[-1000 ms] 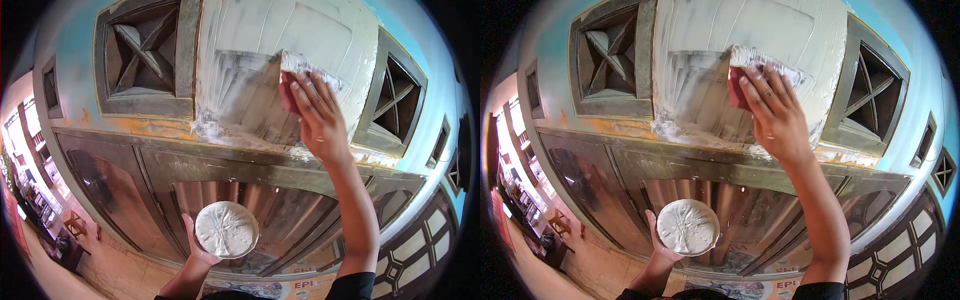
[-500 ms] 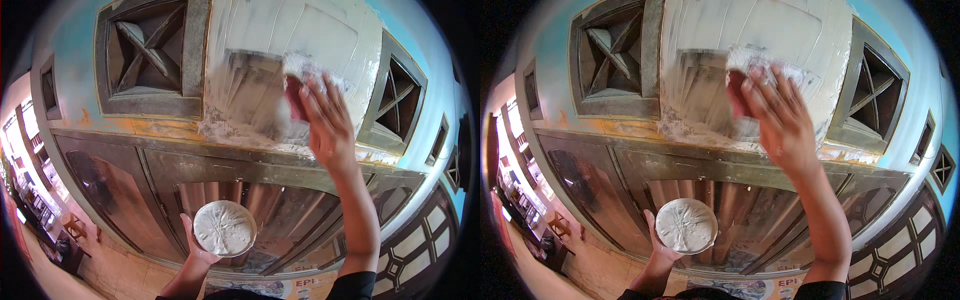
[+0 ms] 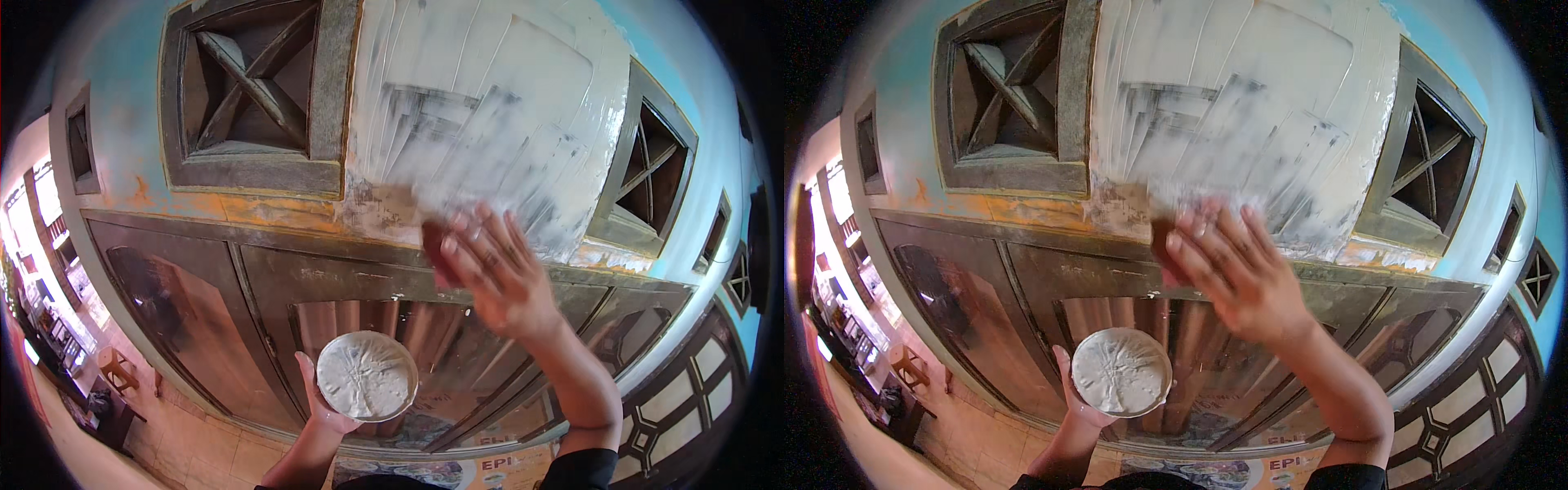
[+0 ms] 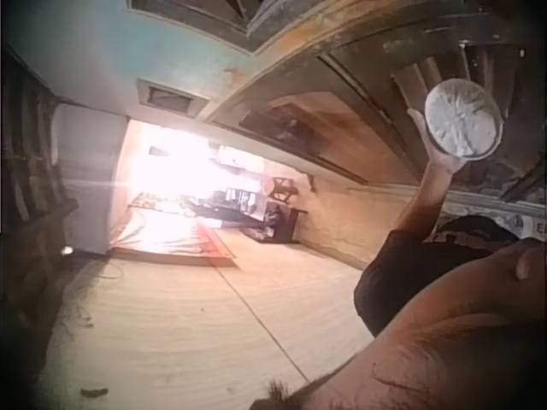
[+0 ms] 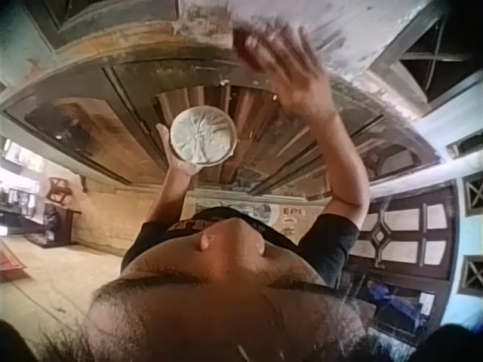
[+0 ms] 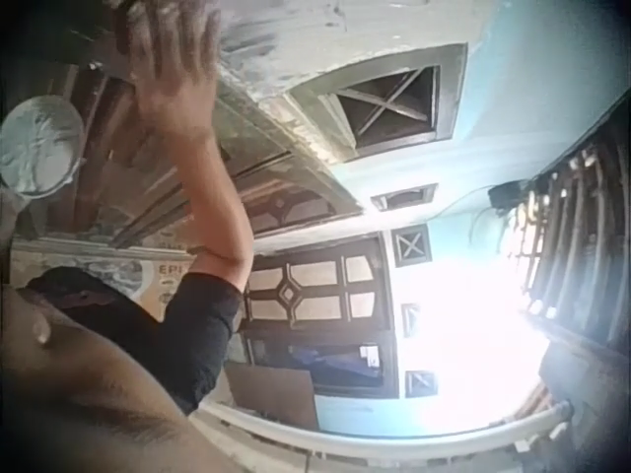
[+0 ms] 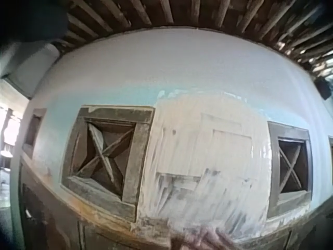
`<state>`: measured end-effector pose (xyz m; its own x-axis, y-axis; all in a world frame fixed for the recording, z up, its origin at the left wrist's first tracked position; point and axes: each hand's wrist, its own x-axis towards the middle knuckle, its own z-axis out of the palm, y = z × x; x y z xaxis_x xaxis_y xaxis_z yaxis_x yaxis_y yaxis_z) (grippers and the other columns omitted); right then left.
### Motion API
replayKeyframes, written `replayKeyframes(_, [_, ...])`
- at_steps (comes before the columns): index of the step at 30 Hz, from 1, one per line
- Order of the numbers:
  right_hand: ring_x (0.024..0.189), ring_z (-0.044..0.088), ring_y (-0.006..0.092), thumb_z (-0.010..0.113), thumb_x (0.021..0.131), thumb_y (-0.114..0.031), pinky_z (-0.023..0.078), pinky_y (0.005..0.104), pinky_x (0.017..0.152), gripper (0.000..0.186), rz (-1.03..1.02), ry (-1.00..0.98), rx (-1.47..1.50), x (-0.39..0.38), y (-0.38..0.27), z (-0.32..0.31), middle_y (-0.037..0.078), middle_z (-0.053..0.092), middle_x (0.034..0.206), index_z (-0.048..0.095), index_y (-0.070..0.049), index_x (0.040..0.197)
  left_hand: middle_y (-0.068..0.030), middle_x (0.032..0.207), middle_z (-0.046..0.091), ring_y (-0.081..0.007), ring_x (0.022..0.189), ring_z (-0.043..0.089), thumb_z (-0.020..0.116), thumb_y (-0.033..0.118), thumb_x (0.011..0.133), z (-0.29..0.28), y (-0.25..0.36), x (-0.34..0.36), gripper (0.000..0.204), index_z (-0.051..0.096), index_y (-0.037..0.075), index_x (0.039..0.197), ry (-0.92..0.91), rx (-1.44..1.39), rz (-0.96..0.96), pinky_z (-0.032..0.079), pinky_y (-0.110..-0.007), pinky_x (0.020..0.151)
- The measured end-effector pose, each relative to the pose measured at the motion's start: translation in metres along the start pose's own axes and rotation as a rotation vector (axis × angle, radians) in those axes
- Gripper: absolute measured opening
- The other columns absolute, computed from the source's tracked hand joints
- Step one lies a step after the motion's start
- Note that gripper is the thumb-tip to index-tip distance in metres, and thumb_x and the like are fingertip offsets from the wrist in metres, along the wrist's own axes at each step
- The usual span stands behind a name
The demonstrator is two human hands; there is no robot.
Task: Applying wall putty to a wall surface using a scraper tool.
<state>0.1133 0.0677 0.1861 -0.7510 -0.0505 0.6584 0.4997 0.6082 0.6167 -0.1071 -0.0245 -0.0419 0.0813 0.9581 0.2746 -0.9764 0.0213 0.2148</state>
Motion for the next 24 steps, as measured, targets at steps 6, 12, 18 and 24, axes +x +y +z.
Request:
replayKeyframes(6, [0.138,0.050,0.0357,0.064,0.084,-0.003,0.040,0.0513,0.114,0.058,0.056,0.347,-0.184,0.071,0.063,0.009,0.009,0.056,0.147,0.057,-0.009,0.141,-0.0185,0.147,0.052,-0.0395,0.131,0.054,0.035,0.089,0.085,0.000,0.005,-0.004,0.106,0.047,0.005,0.148,0.032,-0.050,-0.048,0.042,-0.060,0.109])
replayKeyframes(12, [0.143,0.044,0.0324,0.061,0.084,-0.011,0.033,0.0509,0.120,0.055,-0.006,-0.041,-0.064,0.014,0.013,0.059,0.009,0.051,0.152,0.058,-0.011,0.140,-0.0200,0.143,0.056,-0.0414,0.128,0.056,0.036,0.088,0.086,0.009,0.006,-0.007,0.105,0.050,0.002,0.145,0.058,-0.003,-0.022,0.042,-0.061,0.109])
replayKeyframes(18, [0.143,0.045,0.0340,0.063,0.084,-0.011,0.034,0.0523,0.119,0.054,-0.039,-0.121,0.141,0.010,-0.017,0.018,0.010,0.052,0.151,0.060,-0.012,0.138,-0.0197,0.145,0.054,-0.0398,0.130,0.055,0.035,0.086,0.089,0.003,0.014,-0.012,0.101,0.049,0.003,0.146,0.096,0.062,0.045,0.043,-0.059,0.109])
replayKeyframes(24, [0.137,0.051,0.0337,0.067,0.084,-0.006,0.039,0.0513,0.115,0.055,0.073,0.277,-0.198,0.077,0.039,-0.005,0.007,0.057,0.147,0.061,-0.015,0.139,-0.0188,0.150,0.049,-0.0409,0.135,0.049,0.029,0.093,0.083,0.016,0.014,-0.016,0.112,0.041,0.006,0.151,0.214,0.405,0.022,0.041,-0.061,0.109])
